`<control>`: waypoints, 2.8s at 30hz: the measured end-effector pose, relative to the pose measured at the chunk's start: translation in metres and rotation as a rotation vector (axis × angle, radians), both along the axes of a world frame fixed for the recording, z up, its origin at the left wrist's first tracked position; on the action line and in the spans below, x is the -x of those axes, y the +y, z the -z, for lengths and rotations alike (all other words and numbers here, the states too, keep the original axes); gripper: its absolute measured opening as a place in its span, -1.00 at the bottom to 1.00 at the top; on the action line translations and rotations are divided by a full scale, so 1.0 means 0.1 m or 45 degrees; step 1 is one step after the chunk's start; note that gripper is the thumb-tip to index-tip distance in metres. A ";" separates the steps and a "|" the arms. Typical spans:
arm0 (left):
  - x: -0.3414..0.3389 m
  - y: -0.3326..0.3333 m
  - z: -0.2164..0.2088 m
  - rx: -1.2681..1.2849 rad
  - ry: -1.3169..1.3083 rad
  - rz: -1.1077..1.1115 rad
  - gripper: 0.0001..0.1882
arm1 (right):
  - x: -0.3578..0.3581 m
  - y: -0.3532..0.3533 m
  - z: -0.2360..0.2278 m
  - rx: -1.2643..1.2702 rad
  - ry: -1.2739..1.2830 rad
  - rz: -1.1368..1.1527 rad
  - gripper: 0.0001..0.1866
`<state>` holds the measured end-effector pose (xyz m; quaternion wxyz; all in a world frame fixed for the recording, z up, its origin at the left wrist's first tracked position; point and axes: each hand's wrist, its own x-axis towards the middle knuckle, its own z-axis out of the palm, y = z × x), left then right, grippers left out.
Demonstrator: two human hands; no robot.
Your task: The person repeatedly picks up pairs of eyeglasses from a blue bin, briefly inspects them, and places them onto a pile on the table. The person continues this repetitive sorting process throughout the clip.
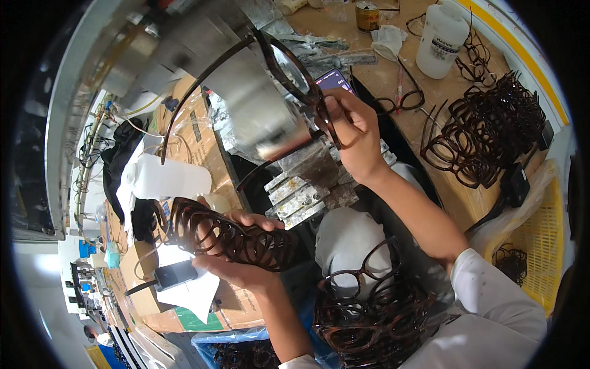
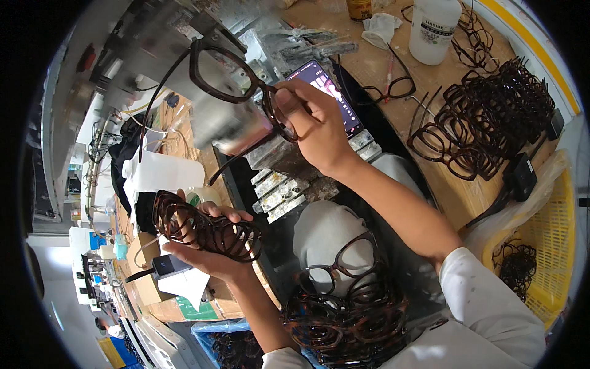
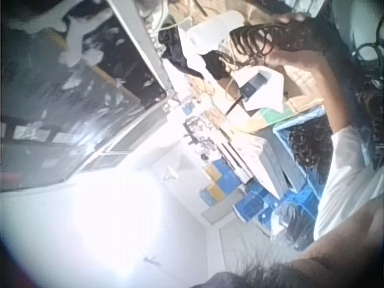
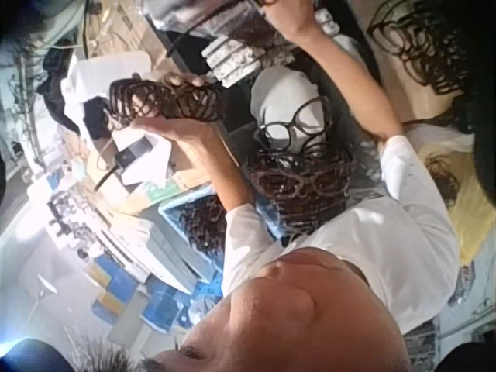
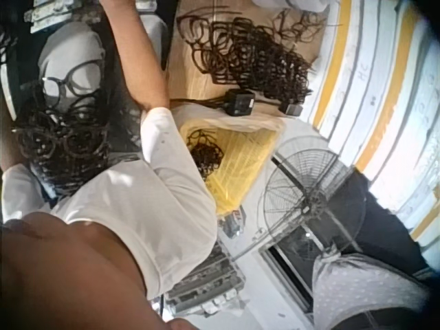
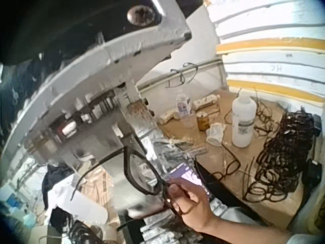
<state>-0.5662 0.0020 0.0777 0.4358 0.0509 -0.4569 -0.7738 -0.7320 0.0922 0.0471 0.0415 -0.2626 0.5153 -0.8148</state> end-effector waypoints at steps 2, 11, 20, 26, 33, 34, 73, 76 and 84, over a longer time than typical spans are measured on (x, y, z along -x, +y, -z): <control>-0.01 0.00 0.00 -0.062 -0.047 -0.007 -0.12 | -0.01 0.02 0.04 0.038 0.041 -0.007 -0.77; -0.13 0.12 -0.29 -0.311 -0.059 0.199 0.07 | -0.35 0.52 -0.26 -0.231 1.290 0.296 -0.88; -0.21 0.49 -0.66 0.373 -0.469 -0.066 -0.16 | -0.91 0.52 -0.49 -0.350 0.725 -0.021 -0.91; -0.72 0.51 -0.84 0.554 -0.307 -0.317 -0.53 | -0.96 0.74 -0.58 -0.583 0.763 -0.232 -0.77; -2.06 0.88 -0.68 0.361 -0.792 -1.040 -0.57 | -0.88 1.27 -0.15 -1.242 0.469 -0.412 -0.71; -2.26 0.96 -0.66 0.297 -0.823 -1.114 -0.56 | -0.88 1.31 -0.09 -1.314 0.459 -0.425 -0.70; -5.88 0.24 0.78 -1.025 -1.296 -1.129 -0.81 | -0.66 1.49 0.62 -1.201 0.135 -0.391 -0.84; -5.85 0.31 0.80 -1.050 -1.187 -1.186 -0.79 | -0.68 1.46 0.58 -1.138 0.174 -0.417 -0.83; -5.62 0.49 0.83 -1.173 -1.133 -1.224 -0.65 | -0.82 1.42 0.45 -1.121 0.201 -0.385 -0.77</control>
